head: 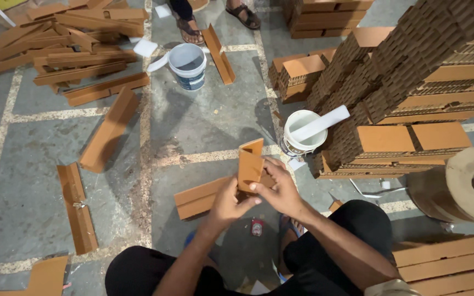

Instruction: The person sits on the floor and assembles flat cardboard pieces into rectangular boxes. They fold the cardboard along pre-cut lines, insert a white foam sheet into the box for padding, and then fold the flaps to close the box. The person repeats this process for multiple boxes.

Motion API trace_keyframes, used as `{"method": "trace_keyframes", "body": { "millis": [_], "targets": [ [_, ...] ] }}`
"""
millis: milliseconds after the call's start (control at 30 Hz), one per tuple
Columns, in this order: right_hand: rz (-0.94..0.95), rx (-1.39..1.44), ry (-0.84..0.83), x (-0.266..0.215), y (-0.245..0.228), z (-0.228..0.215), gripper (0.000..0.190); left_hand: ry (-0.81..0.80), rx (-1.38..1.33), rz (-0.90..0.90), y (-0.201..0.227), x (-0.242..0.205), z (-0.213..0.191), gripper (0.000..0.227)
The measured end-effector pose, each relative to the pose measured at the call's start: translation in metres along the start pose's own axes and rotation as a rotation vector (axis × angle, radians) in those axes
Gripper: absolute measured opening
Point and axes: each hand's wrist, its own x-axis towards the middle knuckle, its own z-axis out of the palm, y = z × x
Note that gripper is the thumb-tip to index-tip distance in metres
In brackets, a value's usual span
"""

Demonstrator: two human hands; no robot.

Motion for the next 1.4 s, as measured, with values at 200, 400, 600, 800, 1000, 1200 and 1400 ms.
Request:
{"method": "trace_keyframes", "body": {
  "millis": [200, 400, 600, 800, 1000, 1200, 1400],
  "targets": [
    [0.080, 0.094, -0.109, -0.005, 0.009, 0.006, 0.090, 0.087, 0.036, 0.028, 0.001, -0.002, 0.002, 0.037],
    [0.205, -0.314, -0.541, 0.002, 0.011, 0.013, 0.131, 0.339, 0.039, 0.002, 0.004, 0.000, -0.031, 0.029],
    [0.386, -0.236, -0.593, 0.001, -0.007, 0.020, 0.114, 0.463, -0.283, 0.059, -0.010, 0.002, -0.046, 0.038],
    [0.367, -0.172, -0.518, 0.002, -0.019, 0.024, 0.115, 0.519, -0.209, 0.043, -0.002, -0.001, -0.044, 0.039],
    [0.299, -0.388, -0.414, -0.011, -0.013, 0.041, 0.125, 0.625, -0.196, 0.065, -0.013, 0.003, -0.033, 0.041],
    [0.338, -0.286, -0.392, -0.001, -0.019, 0.031, 0.093, 0.512, -0.156, 0.094, -0.006, 0.001, -0.038, 0.040],
    [0.360, 0.281, -0.311, 0.005, -0.017, 0.011, 0.067, 0.009, -0.038, 0.017, -0.002, -0.002, -0.039, 0.058]
  ]
}}
